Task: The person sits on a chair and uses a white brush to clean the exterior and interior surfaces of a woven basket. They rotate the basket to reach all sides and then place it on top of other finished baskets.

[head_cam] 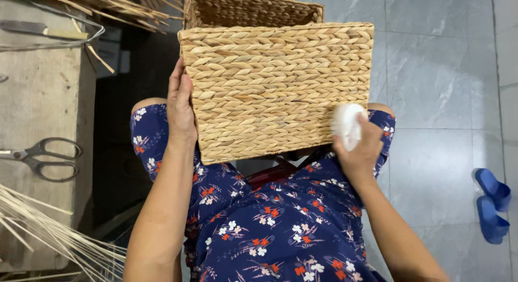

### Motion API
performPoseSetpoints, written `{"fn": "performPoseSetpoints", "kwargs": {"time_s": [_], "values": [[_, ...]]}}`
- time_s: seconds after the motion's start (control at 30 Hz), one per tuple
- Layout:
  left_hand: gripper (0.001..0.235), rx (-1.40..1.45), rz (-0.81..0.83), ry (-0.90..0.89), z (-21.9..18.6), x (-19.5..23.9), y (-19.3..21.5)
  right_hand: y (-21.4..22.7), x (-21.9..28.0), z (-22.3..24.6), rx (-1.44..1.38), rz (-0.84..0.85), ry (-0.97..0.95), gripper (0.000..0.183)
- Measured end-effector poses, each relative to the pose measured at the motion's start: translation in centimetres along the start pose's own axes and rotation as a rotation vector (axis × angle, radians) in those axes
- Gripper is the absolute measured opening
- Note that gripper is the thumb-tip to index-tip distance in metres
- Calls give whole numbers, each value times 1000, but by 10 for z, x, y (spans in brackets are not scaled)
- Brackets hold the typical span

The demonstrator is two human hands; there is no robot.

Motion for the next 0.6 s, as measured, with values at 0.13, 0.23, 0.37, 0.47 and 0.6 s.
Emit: {"fn": "performPoseSetpoints", "kwargs": {"time_s": [0.13,0.23,0.37,0.47,0.6], "values": [[59,19,3,5,1,-2,1,2,-1,5,-104,-122,-80,71],[58,15,0,5,2,-3,2,-20,0,52,-221,-21,16,73],[57,-7,-2,-16,2,-5,4,-51,3,122,-201,121,93,78],[57,-10,0,-25,3,-4,4,-64,-5,164,-330,173,288,80],[58,-39,14,-31,0,-2,1,-64,-35,138,-238,111,285,79]]}}
Point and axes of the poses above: each hand's wrist, its own x-axis away from the middle knuckle, its own y-axis out of the back of the hand, z = x × y, the point moved 7 cm from there along -x, towards the middle knuckle, and after that the axes turned 7 degrees about -z, right-handed, at the moved point
